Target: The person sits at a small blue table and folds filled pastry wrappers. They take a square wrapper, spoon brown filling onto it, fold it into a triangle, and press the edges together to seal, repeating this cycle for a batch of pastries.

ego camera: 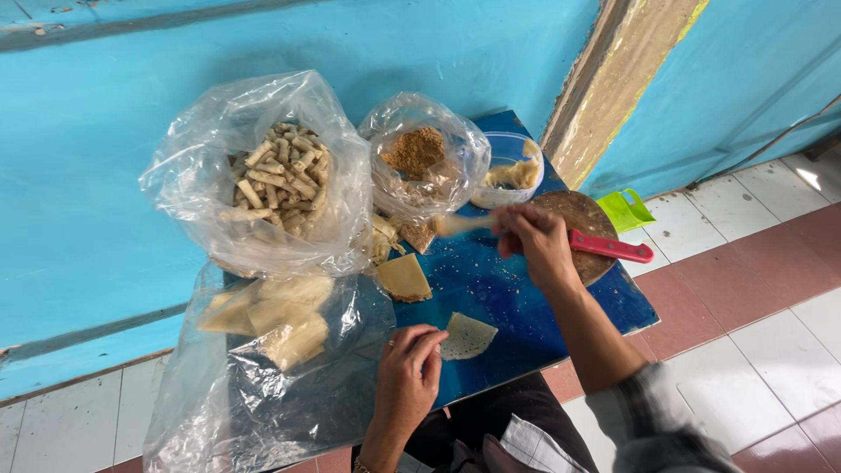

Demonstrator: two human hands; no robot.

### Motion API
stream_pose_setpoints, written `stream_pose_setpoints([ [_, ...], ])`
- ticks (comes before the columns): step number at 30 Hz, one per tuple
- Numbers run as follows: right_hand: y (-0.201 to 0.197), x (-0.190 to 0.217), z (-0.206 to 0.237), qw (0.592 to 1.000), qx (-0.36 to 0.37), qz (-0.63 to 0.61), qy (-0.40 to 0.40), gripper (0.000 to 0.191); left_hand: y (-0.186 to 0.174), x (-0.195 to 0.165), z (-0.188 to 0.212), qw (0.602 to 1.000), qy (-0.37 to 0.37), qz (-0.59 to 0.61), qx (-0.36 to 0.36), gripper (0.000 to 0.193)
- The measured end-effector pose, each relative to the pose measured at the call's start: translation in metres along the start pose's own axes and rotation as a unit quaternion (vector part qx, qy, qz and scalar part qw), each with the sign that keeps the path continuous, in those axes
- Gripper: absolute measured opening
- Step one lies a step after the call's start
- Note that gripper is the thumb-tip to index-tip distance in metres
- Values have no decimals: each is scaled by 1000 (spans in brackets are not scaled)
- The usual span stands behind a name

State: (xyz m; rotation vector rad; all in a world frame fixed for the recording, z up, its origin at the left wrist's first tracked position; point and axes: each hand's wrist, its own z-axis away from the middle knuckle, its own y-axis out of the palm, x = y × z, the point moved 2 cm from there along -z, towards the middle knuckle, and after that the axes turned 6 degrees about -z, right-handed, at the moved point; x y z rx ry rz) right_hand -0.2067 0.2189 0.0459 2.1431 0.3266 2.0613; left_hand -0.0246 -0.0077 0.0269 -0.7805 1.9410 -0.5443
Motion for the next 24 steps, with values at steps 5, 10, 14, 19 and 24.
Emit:
stream_pose_setpoints([
  [5,-29,-25,67,996,53,67,41,24,-7,-2,-5,999,-39,-32,-15,20],
  [10,-41,-44,94,981,87,160,61,24,2,-7,-2,992,35,-119,18,33],
  [14,-41,-48,93,973,114,196,36,22,13,-8,3,981,85,-172,36,38],
  [19,-38,-48,89,957,130,260,-2,21,17,-3,7,977,89,-186,51,32],
  [24,-41,-44,88,948,140,283,-35,21,19,-2,10,977,90,-184,57,30],
])
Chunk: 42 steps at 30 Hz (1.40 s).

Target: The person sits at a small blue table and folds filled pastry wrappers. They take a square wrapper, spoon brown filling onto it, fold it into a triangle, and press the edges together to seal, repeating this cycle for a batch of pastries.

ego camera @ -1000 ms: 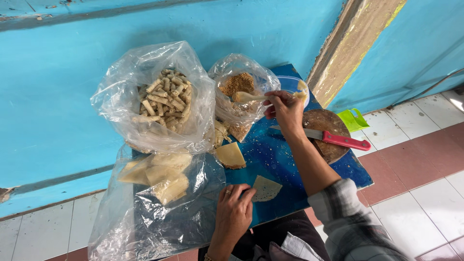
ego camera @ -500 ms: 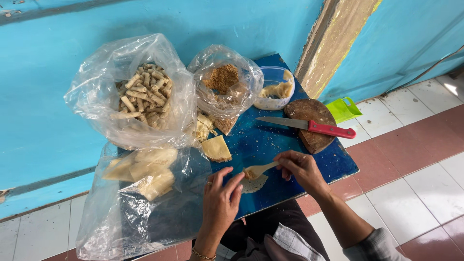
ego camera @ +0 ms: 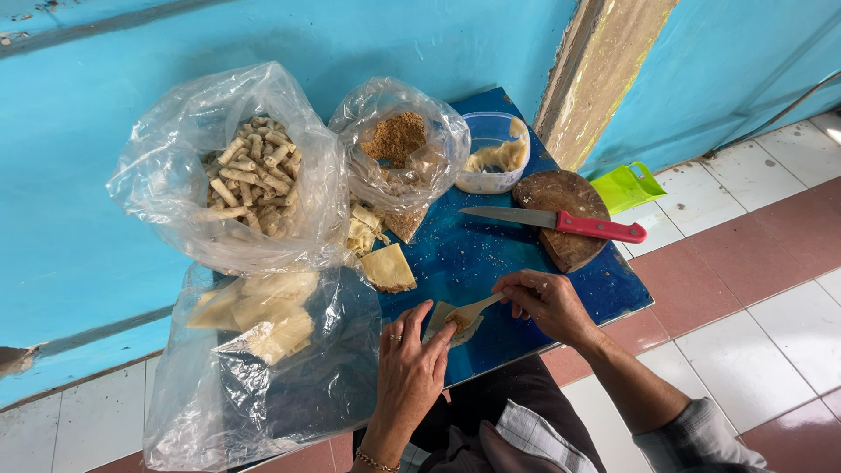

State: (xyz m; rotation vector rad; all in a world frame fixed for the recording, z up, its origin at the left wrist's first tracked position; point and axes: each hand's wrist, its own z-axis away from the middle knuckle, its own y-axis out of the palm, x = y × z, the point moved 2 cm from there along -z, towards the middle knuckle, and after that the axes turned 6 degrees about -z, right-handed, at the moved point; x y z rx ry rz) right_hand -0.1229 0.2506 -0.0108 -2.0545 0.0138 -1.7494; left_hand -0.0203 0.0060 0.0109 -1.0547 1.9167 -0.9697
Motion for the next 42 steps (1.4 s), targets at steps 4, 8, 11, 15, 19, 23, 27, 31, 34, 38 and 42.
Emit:
stream_pose_setpoints([
  [4,-5,7,0,1000,-2,21,-3,21,-1,0,0,1000,-1,6,8,28],
  [8,-4,19,3,999,2,32,-29,20,-4,-2,-2,1000,5,9,6,33],
  [11,-1,24,4,998,7,46,-43,19,-5,-6,-4,1000,23,-2,20,37],
  [15,-2,23,4,997,5,58,-47,19,-6,-7,-4,999,33,-2,25,38],
  [19,-6,19,2,997,0,63,-53,20,-4,-3,0,1000,9,10,15,32],
  [23,-7,18,0,997,-5,65,-41,20,-3,2,5,1000,-2,16,5,30],
  [27,-13,25,-3,999,-19,30,-13,20,-5,4,9,1000,-6,10,4,26],
  [31,-28,40,-28,994,-24,-99,-25,19,-8,4,8,999,-19,26,-1,30],
  [34,-37,54,-75,985,-90,-144,-25,18,-10,2,4,999,-25,19,5,35],
  [38,-13,75,-159,963,-163,-181,-112,22,-15,-1,3,999,-33,32,-3,31],
  [42,43,84,-217,926,-173,266,-203,27,-15,-3,6,998,-54,23,-22,27],
])
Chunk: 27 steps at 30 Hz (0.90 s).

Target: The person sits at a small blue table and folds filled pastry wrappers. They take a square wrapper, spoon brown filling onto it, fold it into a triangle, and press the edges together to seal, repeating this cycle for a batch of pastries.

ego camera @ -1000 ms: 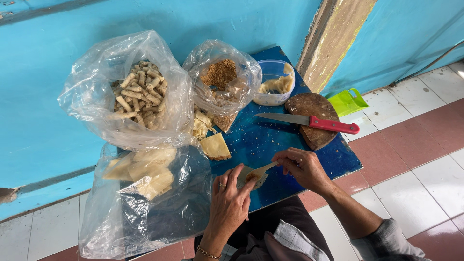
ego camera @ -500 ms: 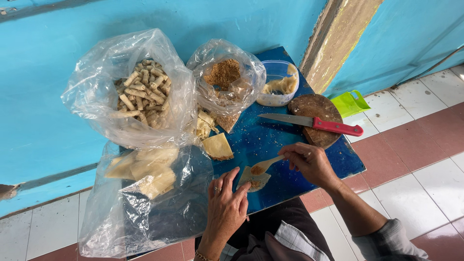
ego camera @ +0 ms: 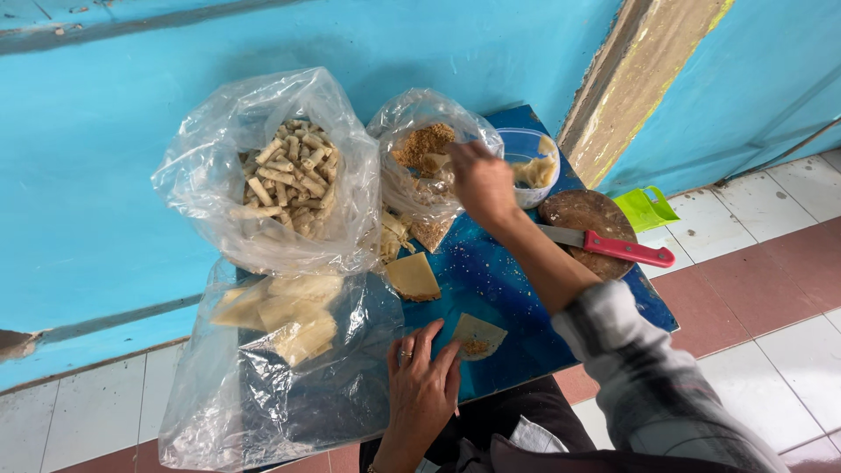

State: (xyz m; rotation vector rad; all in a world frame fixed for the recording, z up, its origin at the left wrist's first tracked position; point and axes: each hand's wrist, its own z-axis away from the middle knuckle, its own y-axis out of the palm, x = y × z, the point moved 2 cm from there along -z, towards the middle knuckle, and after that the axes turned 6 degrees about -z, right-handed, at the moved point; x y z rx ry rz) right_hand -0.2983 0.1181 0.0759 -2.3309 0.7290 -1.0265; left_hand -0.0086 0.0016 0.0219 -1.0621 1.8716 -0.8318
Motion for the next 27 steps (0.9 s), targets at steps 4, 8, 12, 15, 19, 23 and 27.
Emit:
stream_pose_setpoints([
  [4,27,14,-7,958,113,254,-73,19,2,-2,6,999,-41,-23,-25,24],
  [8,-31,31,45,987,22,123,-98,32,6,-6,4,996,-75,-48,-26,21],
  [12,-101,50,158,982,185,34,-26,15,9,-9,0,991,-124,-48,15,14],
  [15,-109,53,200,972,221,25,76,22,7,-9,-3,990,-135,-39,6,13],
  [19,-104,55,213,979,188,-29,68,19,5,-12,-7,992,-124,-19,-8,16],
  [23,-95,54,214,964,218,-52,141,18,5,-13,-9,994,-108,3,-21,15],
  [27,-94,56,220,963,210,-25,165,29,6,-12,-7,996,-87,25,-20,13],
])
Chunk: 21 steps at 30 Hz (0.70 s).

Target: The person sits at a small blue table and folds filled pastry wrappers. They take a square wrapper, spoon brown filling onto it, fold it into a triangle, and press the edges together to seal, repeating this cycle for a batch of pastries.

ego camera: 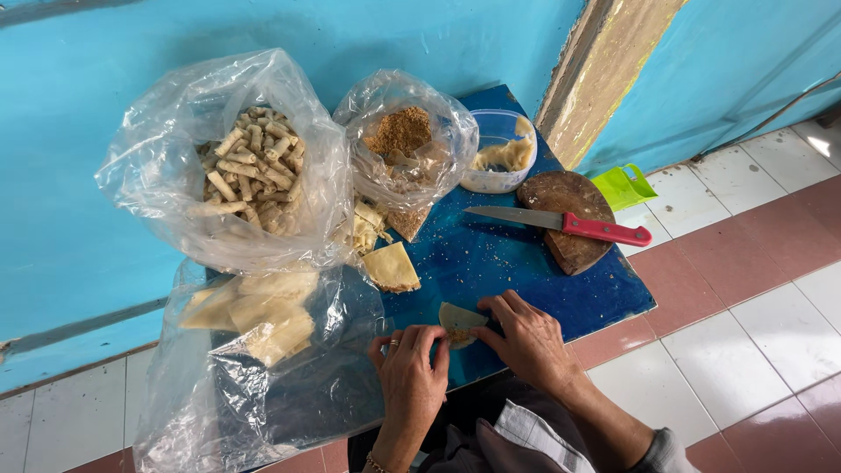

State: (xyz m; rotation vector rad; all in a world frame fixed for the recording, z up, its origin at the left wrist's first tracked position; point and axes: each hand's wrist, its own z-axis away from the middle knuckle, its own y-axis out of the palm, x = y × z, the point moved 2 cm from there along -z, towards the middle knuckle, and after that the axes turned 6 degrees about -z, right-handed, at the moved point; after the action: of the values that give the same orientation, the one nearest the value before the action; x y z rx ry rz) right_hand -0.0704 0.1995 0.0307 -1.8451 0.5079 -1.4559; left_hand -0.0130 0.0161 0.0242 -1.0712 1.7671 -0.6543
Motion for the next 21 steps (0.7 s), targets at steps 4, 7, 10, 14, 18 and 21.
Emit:
stream_pose_setpoints([
  [4,3,1,4,994,-65,-4,-84,19,3,2,4,999,31,-17,-3,15],
  [7,9,-3,3,999,-13,-40,-27,21,7,5,5,999,32,-13,4,16],
  [10,13,-3,4,995,-9,-94,-13,28,8,8,6,999,39,6,15,20],
  [14,14,1,11,990,-61,-98,-82,34,9,11,9,998,53,0,22,25],
  [18,16,5,22,976,-132,-29,-173,30,11,10,11,998,64,-15,20,26],
  [21,19,6,26,973,-135,-11,-186,26,11,9,11,997,75,-25,13,25],
])
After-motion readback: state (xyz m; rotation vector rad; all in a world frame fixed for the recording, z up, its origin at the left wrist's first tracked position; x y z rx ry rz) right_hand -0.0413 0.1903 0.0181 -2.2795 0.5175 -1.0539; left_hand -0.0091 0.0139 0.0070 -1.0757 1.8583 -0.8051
